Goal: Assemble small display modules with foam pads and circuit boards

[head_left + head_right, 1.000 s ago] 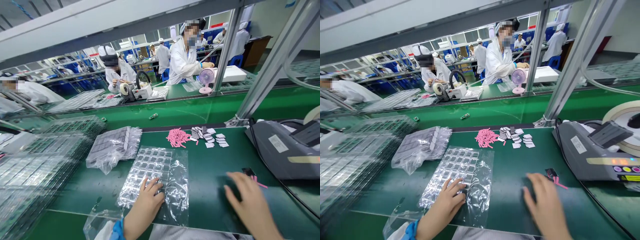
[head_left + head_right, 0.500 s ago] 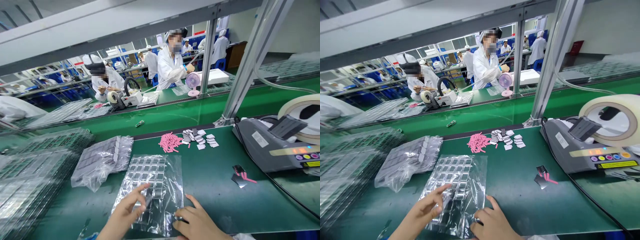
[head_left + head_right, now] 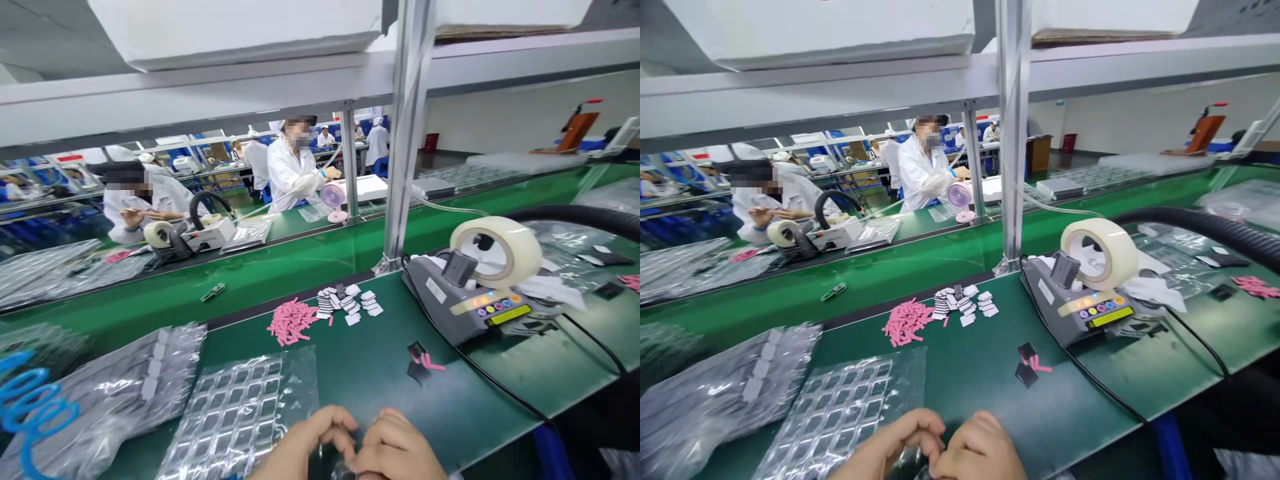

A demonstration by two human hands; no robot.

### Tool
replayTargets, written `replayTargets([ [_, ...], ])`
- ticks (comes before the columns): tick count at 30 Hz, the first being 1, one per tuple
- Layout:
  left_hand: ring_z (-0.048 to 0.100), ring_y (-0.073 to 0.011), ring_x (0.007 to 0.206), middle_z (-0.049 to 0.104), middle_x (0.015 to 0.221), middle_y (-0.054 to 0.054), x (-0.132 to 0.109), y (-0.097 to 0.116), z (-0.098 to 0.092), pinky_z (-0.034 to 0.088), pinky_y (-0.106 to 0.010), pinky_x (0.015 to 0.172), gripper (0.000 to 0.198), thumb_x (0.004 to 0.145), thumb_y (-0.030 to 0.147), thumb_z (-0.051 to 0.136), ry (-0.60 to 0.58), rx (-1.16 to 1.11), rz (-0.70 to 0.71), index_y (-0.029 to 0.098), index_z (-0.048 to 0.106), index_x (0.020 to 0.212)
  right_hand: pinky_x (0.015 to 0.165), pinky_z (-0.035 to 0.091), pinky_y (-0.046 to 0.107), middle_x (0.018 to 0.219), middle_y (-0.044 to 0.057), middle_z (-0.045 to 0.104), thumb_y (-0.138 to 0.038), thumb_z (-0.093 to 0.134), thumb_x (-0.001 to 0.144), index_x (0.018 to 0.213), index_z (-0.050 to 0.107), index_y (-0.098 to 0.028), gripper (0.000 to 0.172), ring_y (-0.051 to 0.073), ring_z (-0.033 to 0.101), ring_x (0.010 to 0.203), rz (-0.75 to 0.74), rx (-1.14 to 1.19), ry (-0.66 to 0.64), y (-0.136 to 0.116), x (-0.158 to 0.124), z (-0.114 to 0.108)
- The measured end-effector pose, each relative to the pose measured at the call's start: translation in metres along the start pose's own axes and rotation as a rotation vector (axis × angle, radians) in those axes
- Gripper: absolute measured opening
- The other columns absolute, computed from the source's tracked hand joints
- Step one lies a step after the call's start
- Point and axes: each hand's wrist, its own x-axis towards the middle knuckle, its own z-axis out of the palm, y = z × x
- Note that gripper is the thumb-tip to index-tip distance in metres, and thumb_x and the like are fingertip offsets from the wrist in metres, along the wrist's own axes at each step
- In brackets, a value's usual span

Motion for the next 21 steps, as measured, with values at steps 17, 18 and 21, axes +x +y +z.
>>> replayTargets([
  [17, 0.065, -0.0171, 0.087, 0.065, 0.078, 0.000, 0.065, 0.019, 0.044, 0.041, -0.036, 0.098, 0.032, 0.058, 0.028, 0.083, 0.020, -0.925, 0.004, 0.017, 0.067, 0.083, 0.059, 0.047, 0.035, 0.085, 0.010, 0.061, -0.038, 0.048, 0.089, 0.102, 0.056, -0.017, 0.026, 0.023, 0.059, 0.073, 0.512, -0.586, 0.246, 0.050, -0.027, -0.045],
  [18, 0.065, -0.0162, 0.086, 0.064, 0.076, 0.001, 0.066, 0.022, 0.041, 0.042, -0.034, 0.096, 0.029, 0.058, 0.027, 0.083, 0.012, -0.859, 0.006, 0.017, 0.066, 0.079, 0.058, 0.046, 0.036, 0.085, 0.010, 0.060, -0.040, 0.048, 0.089, 0.102, 0.057, -0.017, 0.029, 0.024, 0.058, 0.073, 0.555, -0.602, 0.229, 0.058, -0.030, -0.043],
  [21, 0.063, -0.0124, 0.080, 0.063, 0.070, 0.002, 0.070, 0.028, 0.035, 0.044, -0.025, 0.079, 0.026, 0.059, 0.022, 0.082, 0.005, -0.637, 0.006, 0.017, 0.062, 0.075, 0.059, 0.046, 0.037, 0.084, 0.010, 0.060, -0.038, 0.048, 0.089, 0.095, 0.060, -0.019, 0.023, 0.025, 0.058, 0.072, 0.621, -0.591, 0.185, 0.072, -0.037, -0.033],
])
